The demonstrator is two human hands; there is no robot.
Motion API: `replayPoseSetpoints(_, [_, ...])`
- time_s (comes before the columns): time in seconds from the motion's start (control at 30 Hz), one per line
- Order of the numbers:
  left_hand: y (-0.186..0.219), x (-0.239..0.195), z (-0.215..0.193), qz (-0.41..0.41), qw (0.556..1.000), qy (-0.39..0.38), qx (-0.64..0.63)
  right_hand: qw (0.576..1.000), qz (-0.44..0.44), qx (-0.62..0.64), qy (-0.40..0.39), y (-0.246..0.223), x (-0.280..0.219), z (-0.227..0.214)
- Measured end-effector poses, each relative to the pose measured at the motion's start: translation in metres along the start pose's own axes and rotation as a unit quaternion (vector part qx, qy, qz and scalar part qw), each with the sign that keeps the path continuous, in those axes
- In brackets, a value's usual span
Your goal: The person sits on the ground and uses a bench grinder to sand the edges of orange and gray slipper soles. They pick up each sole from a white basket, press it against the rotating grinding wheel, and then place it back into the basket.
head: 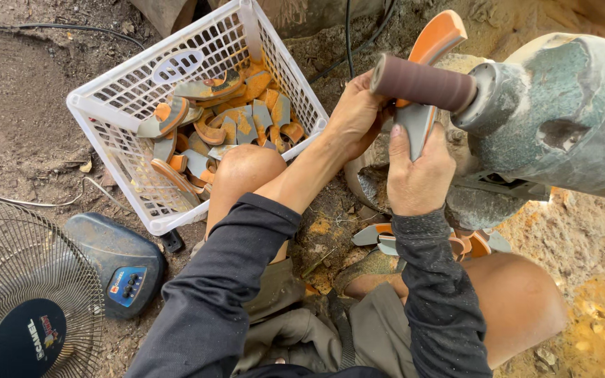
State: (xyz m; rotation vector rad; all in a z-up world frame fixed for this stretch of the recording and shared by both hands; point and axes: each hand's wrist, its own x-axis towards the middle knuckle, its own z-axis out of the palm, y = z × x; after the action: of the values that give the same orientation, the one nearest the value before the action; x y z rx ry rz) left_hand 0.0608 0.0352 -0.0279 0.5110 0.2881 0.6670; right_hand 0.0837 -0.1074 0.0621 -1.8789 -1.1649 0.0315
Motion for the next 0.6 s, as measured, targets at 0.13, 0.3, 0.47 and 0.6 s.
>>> replayPoseSetpoints(0.13, [0.003, 0.005, 0.001, 0.001, 1.000, 0.002, -0.023, 0.999, 0.039, -0.012, -0.003, 0.004, 0.002, 0.007])
replayPoseSetpoints(0.3, [0.006, -0.011, 0.005, -0.011, 0.997, 0.001, 0.070, 0.997, 0.067, 0.045, -0.007, -0.008, 0.003, -0.010])
replayPoseSetpoints(0.47, [0.008, -0.053, 0.008, -0.052, 0.996, 0.009, 0.074, 0.988, 0.107, 0.067, -0.083, -0.028, -0.004, -0.043])
replayPoseSetpoints(0.6, [0.024, -0.079, 0.018, -0.124, 0.991, 0.002, 0.057, 0.975, 0.161, 0.042, -0.147, -0.031, -0.007, -0.057])
